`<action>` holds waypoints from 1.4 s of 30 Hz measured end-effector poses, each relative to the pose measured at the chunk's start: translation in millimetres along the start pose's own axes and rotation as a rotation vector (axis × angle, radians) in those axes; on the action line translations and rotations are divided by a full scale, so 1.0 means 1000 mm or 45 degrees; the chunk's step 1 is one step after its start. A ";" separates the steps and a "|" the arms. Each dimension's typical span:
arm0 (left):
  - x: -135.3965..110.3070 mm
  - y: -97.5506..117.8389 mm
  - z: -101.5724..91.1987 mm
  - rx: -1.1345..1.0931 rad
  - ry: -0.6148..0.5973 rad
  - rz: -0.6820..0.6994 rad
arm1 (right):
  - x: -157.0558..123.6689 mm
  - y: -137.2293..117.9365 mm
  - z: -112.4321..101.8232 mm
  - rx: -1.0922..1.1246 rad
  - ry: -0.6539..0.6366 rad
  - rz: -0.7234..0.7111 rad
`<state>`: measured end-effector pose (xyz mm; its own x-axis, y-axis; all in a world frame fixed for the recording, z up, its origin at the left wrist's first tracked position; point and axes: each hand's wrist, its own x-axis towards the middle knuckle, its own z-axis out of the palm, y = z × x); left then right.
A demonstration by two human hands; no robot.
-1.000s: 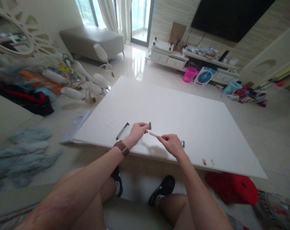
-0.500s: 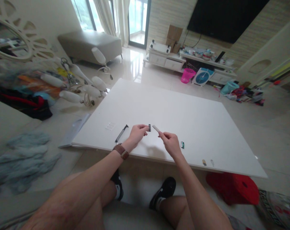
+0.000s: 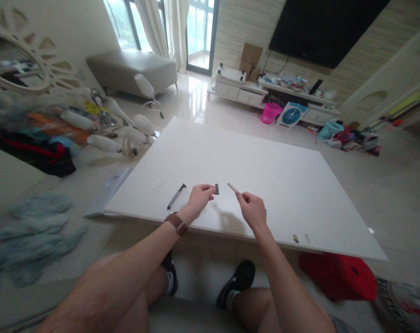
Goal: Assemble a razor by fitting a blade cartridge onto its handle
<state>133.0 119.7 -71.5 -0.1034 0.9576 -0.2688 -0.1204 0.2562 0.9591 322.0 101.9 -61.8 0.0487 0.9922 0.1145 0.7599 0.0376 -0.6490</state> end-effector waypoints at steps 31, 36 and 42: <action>-0.003 0.003 0.001 0.116 0.023 0.117 | -0.002 -0.001 -0.001 0.010 -0.270 -0.168; -0.003 0.004 0.001 0.142 -0.009 0.107 | 0.002 0.001 -0.004 0.114 -0.164 -0.135; -0.008 -0.004 0.008 0.164 -0.115 0.090 | 0.002 0.003 -0.001 -0.038 -0.059 -0.051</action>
<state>141.8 112.4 -72.6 -0.0169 0.9803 -0.1970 0.0122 0.1972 0.9803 325.1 104.3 -62.3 -0.0113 0.9944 0.1047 0.7797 0.0743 -0.6218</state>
